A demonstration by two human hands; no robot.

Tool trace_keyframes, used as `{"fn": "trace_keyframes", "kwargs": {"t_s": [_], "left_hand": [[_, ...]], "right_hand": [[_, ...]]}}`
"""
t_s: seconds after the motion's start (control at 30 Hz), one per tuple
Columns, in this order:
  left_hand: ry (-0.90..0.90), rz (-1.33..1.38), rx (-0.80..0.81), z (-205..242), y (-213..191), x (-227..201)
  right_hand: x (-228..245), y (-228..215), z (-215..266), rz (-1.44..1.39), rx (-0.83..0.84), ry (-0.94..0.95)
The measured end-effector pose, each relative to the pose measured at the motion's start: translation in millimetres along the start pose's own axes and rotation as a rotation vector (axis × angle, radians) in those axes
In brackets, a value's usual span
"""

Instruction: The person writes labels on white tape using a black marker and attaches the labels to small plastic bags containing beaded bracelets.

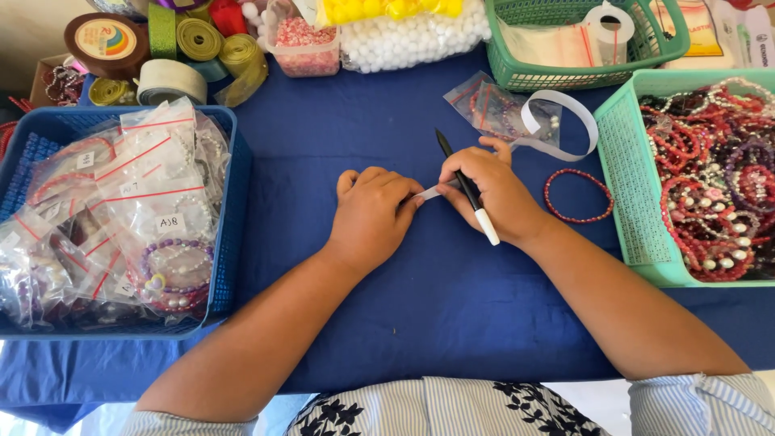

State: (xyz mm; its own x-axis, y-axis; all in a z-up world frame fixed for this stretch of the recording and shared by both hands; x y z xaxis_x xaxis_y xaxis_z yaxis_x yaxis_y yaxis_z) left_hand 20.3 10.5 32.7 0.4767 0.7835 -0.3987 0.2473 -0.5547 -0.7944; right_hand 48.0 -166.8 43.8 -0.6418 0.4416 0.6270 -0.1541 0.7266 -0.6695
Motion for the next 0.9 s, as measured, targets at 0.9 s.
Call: {"fn": "trace_keyframes", "kwargs": {"t_s": [0.9], "left_hand": [[0.129,-0.126,-0.067,2.7,4.5,-5.1]], "right_hand": [[-2.6,-12.8,4.0,-0.666,-0.253,0.155]]}}
Point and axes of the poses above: each hand's wrist, its own z-axis away from the middle knuckle, its own y-axis out of the palm, x = y × z, the point moved 5 cm from there along -z, towards the middle knuckle, and after that the axes turned 8 degrees about -z, right-handed, at the moved point
